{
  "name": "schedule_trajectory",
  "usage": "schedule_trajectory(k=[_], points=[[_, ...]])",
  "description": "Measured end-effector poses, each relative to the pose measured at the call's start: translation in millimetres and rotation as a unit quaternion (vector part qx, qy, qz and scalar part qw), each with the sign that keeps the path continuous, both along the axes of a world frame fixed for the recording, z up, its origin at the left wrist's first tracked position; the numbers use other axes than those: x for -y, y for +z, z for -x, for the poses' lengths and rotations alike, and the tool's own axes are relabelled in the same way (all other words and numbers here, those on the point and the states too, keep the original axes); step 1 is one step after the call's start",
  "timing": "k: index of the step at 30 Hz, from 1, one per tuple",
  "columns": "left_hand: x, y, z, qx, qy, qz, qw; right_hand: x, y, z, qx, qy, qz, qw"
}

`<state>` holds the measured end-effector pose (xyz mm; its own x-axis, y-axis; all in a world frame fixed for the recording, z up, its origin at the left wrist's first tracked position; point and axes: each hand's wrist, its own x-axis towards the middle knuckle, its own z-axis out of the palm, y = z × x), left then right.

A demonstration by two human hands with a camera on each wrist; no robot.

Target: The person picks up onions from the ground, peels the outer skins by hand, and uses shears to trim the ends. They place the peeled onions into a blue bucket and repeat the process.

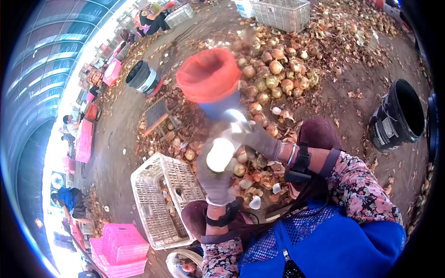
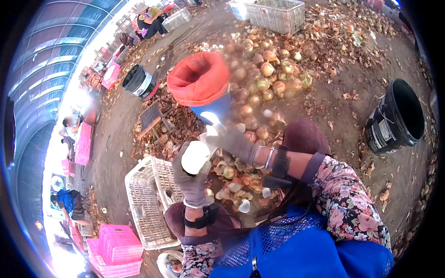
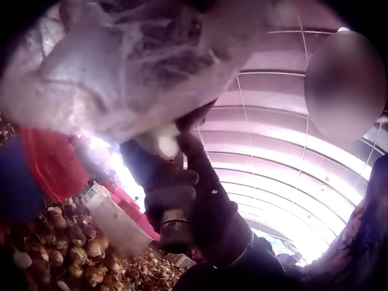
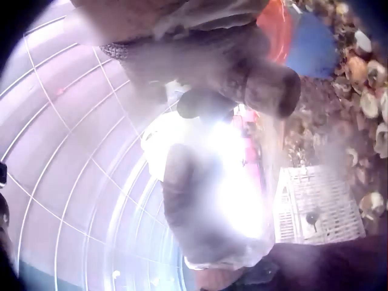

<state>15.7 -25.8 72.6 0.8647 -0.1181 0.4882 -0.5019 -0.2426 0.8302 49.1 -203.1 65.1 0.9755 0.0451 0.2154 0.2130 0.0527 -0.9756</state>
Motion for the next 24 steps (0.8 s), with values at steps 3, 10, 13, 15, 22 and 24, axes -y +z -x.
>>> schedule_trajectory(k=[3, 10, 13, 15, 22, 24], points=[[2.0, -2.1, 2.8, -0.029, 0.0, 0.073, 0.997, -3.0, -3.5, 6.4, -0.15, 0.086, -0.118, 0.978], [-1.6, -2.8, 0.5, -0.215, -0.037, 0.384, 0.897, -14.5, -14.6, 5.2, -0.102, 0.043, -0.116, 0.987], [-5.5, -15.0, -6.6, -0.261, -0.077, 0.449, 0.851, -19.2, -10.3, 7.1, 0.04, -0.035, -0.046, 0.998], [-7.3, -23.4, -10.1, -0.26, -0.084, 0.458, 0.846, -23.1, -19.2, 2.5, 0.163, -0.108, 0.01, 0.981], [-34.2, -24.3, -23.1, -0.191, -0.069, 0.53, 0.823, 12.0, -18.6, 2.7, -0.068, 0.261, 0.284, 0.92], [-33.1, -20.7, -19.1, -0.204, -0.062, 0.515, 0.83, 23.8, -56.8, -15.0, 0.014, 0.32, 0.4, 0.859]])
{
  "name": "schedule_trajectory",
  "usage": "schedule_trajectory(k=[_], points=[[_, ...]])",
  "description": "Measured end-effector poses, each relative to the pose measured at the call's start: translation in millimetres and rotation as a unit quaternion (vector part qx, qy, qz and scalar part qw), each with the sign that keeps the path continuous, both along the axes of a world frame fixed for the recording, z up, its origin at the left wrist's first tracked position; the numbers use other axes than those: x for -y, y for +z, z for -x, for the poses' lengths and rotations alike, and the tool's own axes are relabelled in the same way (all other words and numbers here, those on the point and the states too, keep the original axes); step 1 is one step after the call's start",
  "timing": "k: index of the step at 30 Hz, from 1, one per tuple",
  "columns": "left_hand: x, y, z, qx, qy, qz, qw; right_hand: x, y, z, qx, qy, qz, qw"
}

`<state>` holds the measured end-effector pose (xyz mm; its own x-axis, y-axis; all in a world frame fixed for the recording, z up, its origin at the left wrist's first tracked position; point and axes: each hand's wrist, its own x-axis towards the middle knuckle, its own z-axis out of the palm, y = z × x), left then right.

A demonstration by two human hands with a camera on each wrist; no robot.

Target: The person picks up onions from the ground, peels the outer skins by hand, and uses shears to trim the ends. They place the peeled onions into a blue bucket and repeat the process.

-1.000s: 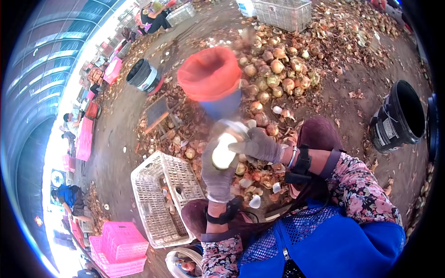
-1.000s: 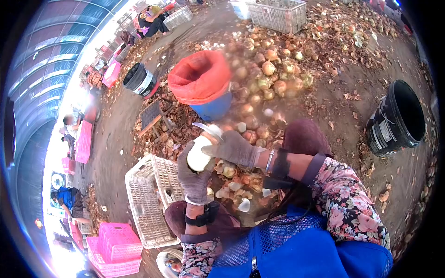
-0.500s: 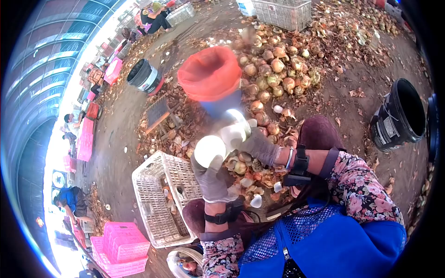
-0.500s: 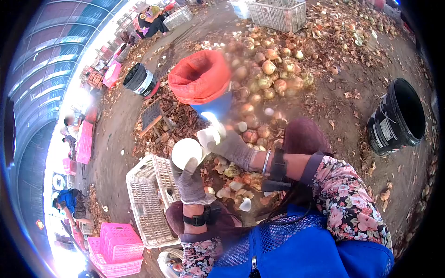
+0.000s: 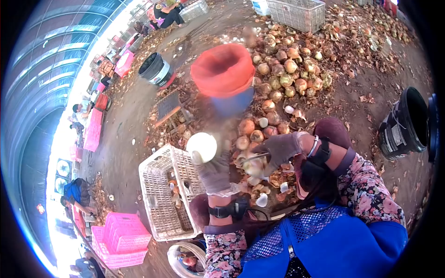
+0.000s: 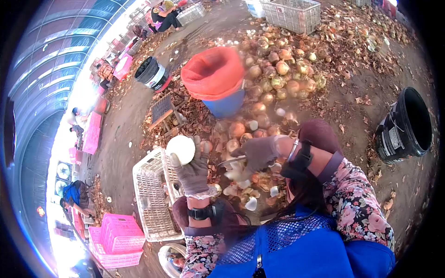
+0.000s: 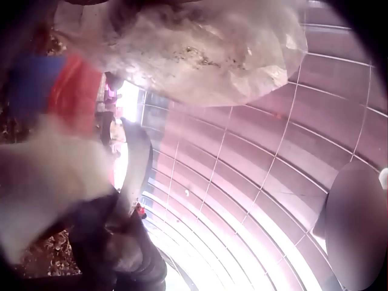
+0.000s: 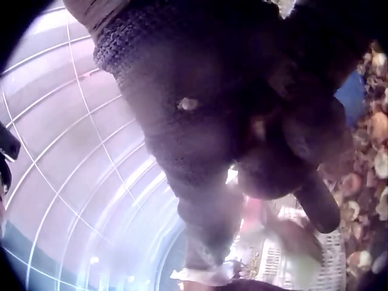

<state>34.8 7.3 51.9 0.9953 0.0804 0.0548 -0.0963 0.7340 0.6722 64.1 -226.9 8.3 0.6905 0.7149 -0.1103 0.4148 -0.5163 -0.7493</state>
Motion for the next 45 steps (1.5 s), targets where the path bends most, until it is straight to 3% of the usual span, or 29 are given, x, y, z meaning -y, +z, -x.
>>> schedule_trajectory(k=[1, 4, 5, 8, 10, 11, 14, 15, 17, 18, 19, 20, 22, 23, 29, 32, 35, 37, 39, 40, 41, 44, 45], points=[[1.8, 0.9, 0.6, -0.006, -0.003, -0.007, 1.0, 4.1, 0.7, -3.3, 0.045, 0.012, 0.016, 0.999], [11.8, 3.3, 7.0, -0.017, 0.002, -0.047, 0.999, 21.7, 28.4, -4.0, -0.149, 0.004, -0.16, 0.976], [17.3, 5.6, 7.8, 0.0, -0.023, -0.064, 0.998, 22.0, 47.8, 3.6, -0.338, -0.023, -0.327, 0.882], [32.6, 5.3, 9.8, 0.028, -0.083, -0.123, 0.989, -13.7, 47.2, 21.2, -0.398, -0.175, -0.406, 0.804], [38.3, 2.7, 12.9, 0.013, -0.1, -0.177, 0.979, -28.1, 51.4, 26.1, -0.418, -0.234, -0.399, 0.782], [41.7, 8.8, 17.0, 0.013, -0.085, -0.19, 0.978, -26.6, 66.5, 36.8, -0.438, -0.25, -0.444, 0.741], [45.6, 26.0, 19.9, 0.068, -0.025, -0.266, 0.961, -16.9, 40.3, 21.4, -0.305, -0.178, -0.458, 0.816], [43.7, 19.4, 15.4, 0.102, 0.007, -0.297, 0.949, -13.6, 49.4, 17.8, -0.323, -0.203, -0.421, 0.823], [41.5, 14.1, 17.3, 0.072, -0.021, -0.305, 0.949, -25.2, 32.2, 11.6, 0.001, -0.23, -0.407, 0.884], [41.4, 11.8, 17.5, 0.057, -0.036, -0.31, 0.948, -29.9, 28.4, 11.5, 0.165, -0.234, -0.384, 0.878], [50.1, 3.7, 14.5, 0.116, -0.001, -0.334, 0.936, -29.6, 25.8, 14.5, 0.232, -0.23, -0.334, 0.884], [48.4, -8.0, 11.3, 0.099, 0.008, -0.333, 0.938, -30.7, 24.1, 19.6, 0.243, -0.224, -0.299, 0.895], [44.5, -21.1, 10.1, 0.061, 0.028, -0.33, 0.942, -33.4, 25.9, 30.7, 0.261, -0.208, -0.231, 0.914], [41.4, -23.7, 10.8, 0.068, 0.038, -0.327, 0.942, -33.5, 30.3, 29.7, 0.217, -0.182, -0.211, 0.936], [42.9, 5.6, 18.4, 0.033, 0.037, -0.295, 0.954, -27.5, 55.3, 35.6, 0.208, -0.174, -0.265, 0.925], [31.2, -1.2, 10.8, 0.018, 0.006, -0.225, 0.974, -27.2, 48.3, 27.1, 0.198, -0.238, -0.318, 0.896], [24.0, 3.6, 6.8, -0.013, -0.074, -0.11, 0.991, -14.3, 44.3, 20.4, 0.004, -0.284, -0.362, 0.888], [17.1, 0.8, 1.3, -0.002, -0.165, -0.001, 0.986, -1.8, 64.6, 24.2, -0.214, -0.252, -0.44, 0.835], [11.7, -0.9, 0.0, 0.005, -0.251, 0.108, 0.962, 3.6, 57.2, 17.1, -0.208, -0.298, -0.458, 0.811], [9.7, -0.1, 0.3, -0.005, -0.24, 0.122, 0.963, 5.4, 57.7, 13.0, -0.203, -0.322, -0.467, 0.798], [7.7, 0.4, 0.7, -0.016, -0.23, 0.135, 0.964, 14.8, 62.1, 8.6, -0.257, -0.361, -0.405, 0.8], [1.1, -6.6, -2.2, -0.032, -0.191, 0.141, 0.971, 30.0, 62.8, -1.8, -0.088, -0.244, -0.25, 0.933], [1.9, -6.7, -1.1, -0.023, -0.188, 0.109, 0.976, 28.4, 62.8, -0.7, -0.107, -0.231, -0.27, 0.929]])
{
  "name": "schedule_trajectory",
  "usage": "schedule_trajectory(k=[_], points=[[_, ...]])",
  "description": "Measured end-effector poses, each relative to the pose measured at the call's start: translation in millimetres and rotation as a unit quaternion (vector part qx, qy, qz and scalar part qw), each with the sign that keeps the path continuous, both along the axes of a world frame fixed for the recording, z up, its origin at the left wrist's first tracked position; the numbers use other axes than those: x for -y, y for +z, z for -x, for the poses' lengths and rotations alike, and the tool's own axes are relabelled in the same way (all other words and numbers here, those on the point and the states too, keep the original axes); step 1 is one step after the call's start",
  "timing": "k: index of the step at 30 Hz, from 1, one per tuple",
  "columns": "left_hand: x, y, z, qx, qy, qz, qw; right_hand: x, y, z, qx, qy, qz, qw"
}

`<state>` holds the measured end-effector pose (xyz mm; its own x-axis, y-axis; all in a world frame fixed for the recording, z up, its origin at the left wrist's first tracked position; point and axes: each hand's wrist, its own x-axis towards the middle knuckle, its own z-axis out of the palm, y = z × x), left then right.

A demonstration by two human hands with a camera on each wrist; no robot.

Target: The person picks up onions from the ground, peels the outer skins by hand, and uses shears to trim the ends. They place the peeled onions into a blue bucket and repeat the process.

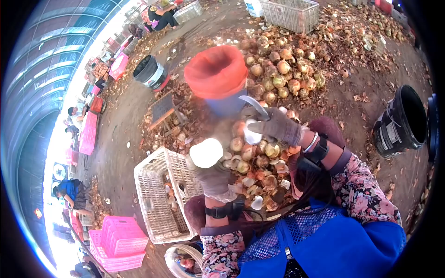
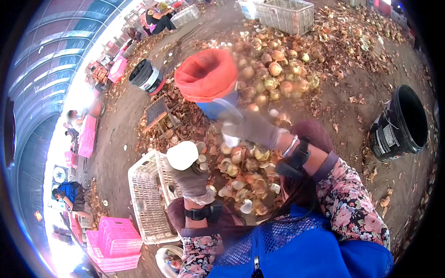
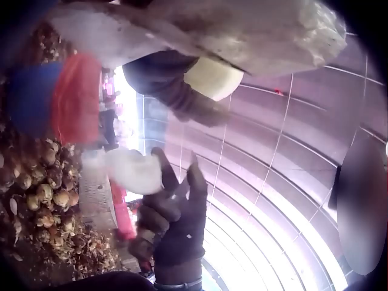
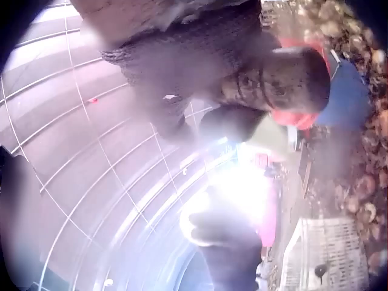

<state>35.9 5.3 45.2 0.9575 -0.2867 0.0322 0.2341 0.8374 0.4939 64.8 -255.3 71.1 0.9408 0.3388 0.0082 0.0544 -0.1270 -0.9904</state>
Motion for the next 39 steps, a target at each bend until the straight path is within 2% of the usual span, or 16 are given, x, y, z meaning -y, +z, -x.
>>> schedule_trajectory(k=[1, 2, 4, 6, 7, 9, 10, 12, 14, 16, 28, 31, 34, 35, 37, 39], points=[[1.4, 0.9, 1.1, 0.015, 0.003, -0.031, 0.999, -6.1, -0.4, 3.7, -0.011, 0.013, -0.026, 1.0], [8.1, 0.5, 5.0, 0.087, 0.107, -0.224, 0.965, -14.3, -0.9, 9.1, -0.021, 0.024, -0.053, 0.998], [25.9, 0.5, 11.9, 0.185, 0.226, -0.484, 0.825, -38.2, -19.2, 12.2, 0.185, -0.016, -0.045, 0.982], [16.8, -4.7, 9.6, 0.004, -0.002, -0.161, 0.987, -54.3, -32.8, 17.1, 0.376, -0.082, 0.022, 0.923], [13.0, -9.6, 8.0, -0.035, -0.063, -0.104, 0.992, -56.3, -32.6, 27.0, 0.355, -0.1, 0.046, 0.928], [17.5, -19.8, 14.3, -0.007, 0.043, -0.344, 0.938, -63.7, -54.6, 17.6, 0.348, -0.073, 0.031, 0.934], [12.4, -23.1, 11.4, -0.077, -0.012, -0.221, 0.972, -61.3, -52.1, 19.9, 0.295, -0.066, 0.033, 0.953], [8.4, -34.4, 10.2, 0.175, 0.109, -0.597, 0.775, -52.9, -39.1, 25.5, 0.223, -0.043, 0.018, 0.974], [14.8, -34.1, 3.9, 0.146, 0.131, -0.471, 0.86, -52.5, -33.2, 27.4, 0.198, -0.035, 0.022, 0.979], [9.0, -25.7, 4.2, -0.007, -0.002, -0.202, 0.979, -52.2, -25.7, 29.1, 0.163, -0.038, 0.022, 0.986], [40.3, 0.6, 23.8, 0.121, 0.107, -0.309, 0.937, -57.5, -47.3, 13.5, 0.22, -0.11, -0.056, 0.968], [38.5, 15.9, 23.2, -0.005, -0.02, -0.242, 0.97, -39.7, -32.0, 15.9, 0.179, -0.15, 0.0, 0.972], [50.2, 8.9, 18.4, -0.106, 0.074, -0.167, 0.978, -35.5, -32.1, 6.3, 0.267, -0.21, 0.0, 0.941], [36.7, -1.6, 8.9, -0.028, -0.037, -0.149, 0.988, -34.3, -32.7, 2.9, 0.281, -0.239, 0.036, 0.929], [39.3, 8.3, 10.4, -0.044, -0.026, -0.099, 0.994, -16.2, -16.2, 4.2, 0.184, -0.108, -0.02, 0.977], [33.3, -5.0, 2.6, -0.115, 0.097, -0.121, 0.981, -13.6, -35.4, 4.2, 0.231, -0.017, 0.191, 0.954]])
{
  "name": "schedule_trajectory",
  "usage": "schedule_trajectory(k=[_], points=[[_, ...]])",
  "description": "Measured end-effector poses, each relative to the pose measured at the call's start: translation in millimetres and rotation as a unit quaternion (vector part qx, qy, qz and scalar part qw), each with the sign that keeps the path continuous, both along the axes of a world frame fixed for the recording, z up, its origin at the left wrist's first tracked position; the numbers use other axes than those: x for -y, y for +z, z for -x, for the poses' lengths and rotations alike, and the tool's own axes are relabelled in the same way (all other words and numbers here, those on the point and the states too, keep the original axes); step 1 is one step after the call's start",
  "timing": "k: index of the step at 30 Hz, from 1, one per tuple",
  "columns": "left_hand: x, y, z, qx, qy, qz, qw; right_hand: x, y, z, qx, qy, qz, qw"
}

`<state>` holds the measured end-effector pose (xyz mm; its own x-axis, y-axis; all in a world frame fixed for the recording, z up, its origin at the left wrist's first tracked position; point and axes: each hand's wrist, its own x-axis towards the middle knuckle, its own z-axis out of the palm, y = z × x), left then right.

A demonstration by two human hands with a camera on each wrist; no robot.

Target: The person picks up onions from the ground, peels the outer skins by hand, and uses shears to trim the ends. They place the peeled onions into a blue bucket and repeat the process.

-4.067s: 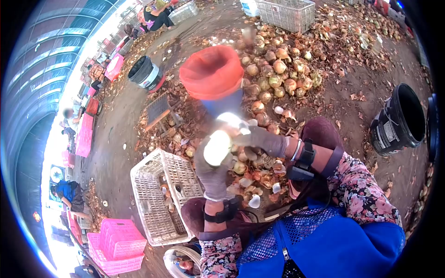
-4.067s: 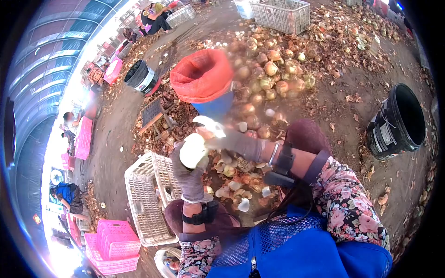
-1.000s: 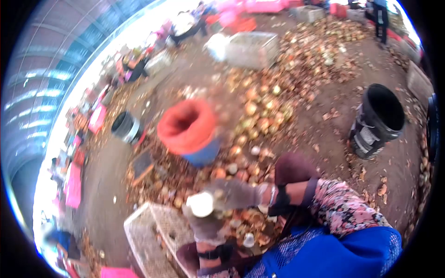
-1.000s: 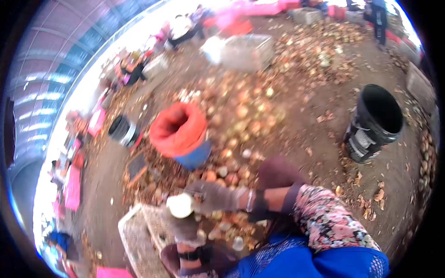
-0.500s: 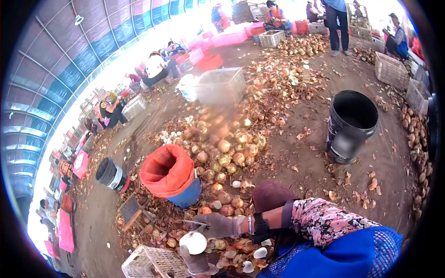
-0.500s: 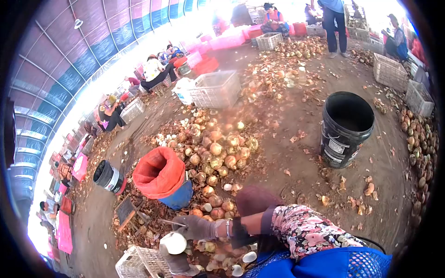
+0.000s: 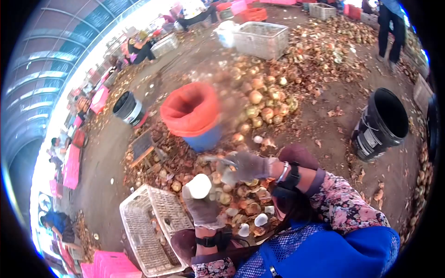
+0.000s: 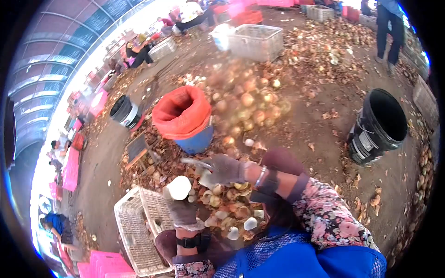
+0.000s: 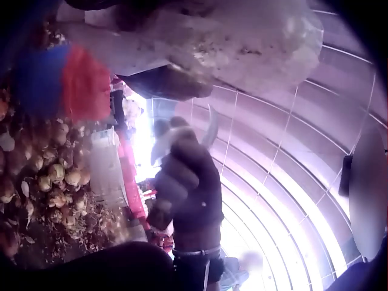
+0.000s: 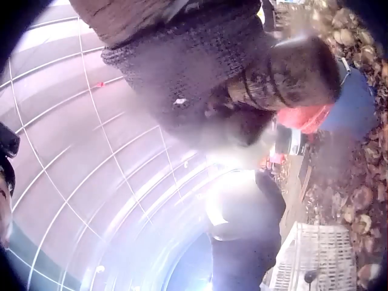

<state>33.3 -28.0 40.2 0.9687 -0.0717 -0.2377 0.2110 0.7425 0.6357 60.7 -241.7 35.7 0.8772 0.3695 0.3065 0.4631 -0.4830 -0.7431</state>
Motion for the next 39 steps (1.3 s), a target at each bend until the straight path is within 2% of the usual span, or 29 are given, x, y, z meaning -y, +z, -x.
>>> schedule_trajectory(k=[1, 2, 4, 6, 8, 10, 12, 13, 14, 15, 16, 17, 18, 19, 20, 21, 22, 24, 25, 26, 27, 28, 29, 30, 32, 34, 35, 38, 39], points=[[-6.4, -2.9, -0.1, -0.018, 0.001, 0.015, 1.0, 2.0, -2.0, -0.3, -0.009, 0.018, 0.081, 0.997], [-17.0, -11.7, -4.6, -0.015, -0.052, 0.09, 0.994, 4.0, -3.9, -0.7, -0.014, 0.041, 0.16, 0.986], [-38.3, -58.0, -26.3, -0.058, 0.03, 0.075, 0.995, 8.8, 10.8, 6.3, -0.087, 0.081, 0.254, 0.96], [-40.3, -63.9, -33.6, -0.079, 0.047, 0.063, 0.994, 6.2, 10.5, 6.5, -0.137, 0.081, 0.302, 0.94], [-39.9, -63.7, -38.9, -0.085, 0.024, 0.065, 0.994, 3.4, 7.3, 6.4, -0.172, 0.066, 0.35, 0.918], [-34.0, -58.9, -60.7, -0.062, 0.071, 0.009, 0.995, 6.7, 16.3, 10.3, -0.171, 0.085, 0.34, 0.921], [-8.0, 8.9, -77.7, 0.021, 0.054, -0.119, 0.991, 8.7, 11.1, 12.1, -0.191, 0.1, 0.344, 0.914], [2.5, 38.6, -93.4, 0.064, 0.054, -0.166, 0.983, 11.7, 1.9, 12.8, -0.162, 0.108, 0.346, 0.918], [-9.0, 38.4, -125.7, 0.191, 0.012, -0.171, 0.967, 15.1, -1.7, 13.7, -0.143, 0.108, 0.334, 0.925], [1.5, 66.9, -133.8, 0.171, 0.013, -0.062, 0.983, 19.1, -4.8, 14.5, -0.127, 0.109, 0.321, 0.932], [12.1, 86.2, -138.8, 0.2, 0.024, -0.164, 0.966, 24.8, -7.8, 13.9, -0.112, 0.11, 0.308, 0.938], [5.3, 79.5, -156.7, 0.132, 0.023, -0.123, 0.983, 33.1, -8.3, 12.4, -0.079, 0.092, 0.281, 0.952], [2.6, 75.3, -172.9, 0.115, -0.024, -0.074, 0.99, 41.7, -4.9, 9.4, -0.046, 0.074, 0.251, 0.964], [16.8, 71.6, -169.4, 0.067, 0.014, -0.106, 0.992, 49.2, 9.8, 2.6, -0.013, 0.113, 0.336, 0.935], [29.7, 67.5, -163.1, 0.019, 0.05, -0.138, 0.989, 54.4, 10.7, 0.8, -0.04, 0.073, 0.314, 0.946], [18.2, 30.3, -174.2, 0.089, -0.095, -0.034, 0.991, 59.7, 11.5, -1.0, -0.064, 0.032, 0.289, 0.955], [-5.9, -36.9, -197.4, 0.155, -0.236, 0.076, 0.956, 62.4, 12.7, -3.1, -0.058, 0.026, 0.286, 0.956], [-30.7, -136.2, -197.7, 0.1, -0.219, -0.017, 0.97, 68.3, 19.2, 3.9, -0.072, -0.002, 0.273, 0.959], [-35.9, -175.1, -171.4, -0.023, -0.059, -0.221, 0.973, 71.0, 20.9, 5.2, -0.079, -0.016, 0.268, 0.96], [-35.9, -210.1, -152.5, -0.06, -0.025, -0.257, 0.964, 72.3, 19.0, 5.1, -0.084, -0.014, 0.248, 0.965], [-35.7, -239.6, -136.0, -0.096, 0.008, -0.292, 0.951, 72.5, 16.2, 5.6, -0.088, -0.013, 0.228, 0.97], [-37.5, -261.4, -123.6, -0.145, -0.007, -0.338, 0.93, 73.0, 11.8, 5.1, -0.09, -0.014, 0.209, 0.974], [-38.5, -274.4, -112.6, -0.194, -0.024, -0.381, 0.904, 73.0, 5.8, 6.6, -0.048, 0.005, 0.25, 0.967], [-34.1, -281.2, -107.4, -0.172, -0.061, -0.452, 0.873, 74.8, -4.9, 6.8, -0.005, 0.023, 0.29, 0.957], [-22.1, -282.4, -100.8, -0.121, -0.133, -0.584, 0.792, 71.7, -14.0, 4.1, -0.021, 0.053, 0.315, 0.947], [-14.0, -284.0, -98.4, -0.062, -0.201, -0.696, 0.686, 65.4, -11.2, 1.2, -0.141, 0.07, 0.285, 0.946], [-11.0, -286.3, -99.5, -0.028, -0.232, -0.744, 0.626, 59.9, -3.4, -1.0, -0.166, 0.08, 0.312, 0.932], [-10.0, -320.9, -105.1, 0.08, -0.219, -0.771, 0.593, 53.0, -9.3, -5.4, -0.144, 0.121, 0.354, 0.916], [-7.4, -316.0, -110.5, 0.036, -0.28, -0.768, 0.575, 52.9, -11.7, -4.7, -0.127, 0.124, 0.36, 0.916]])
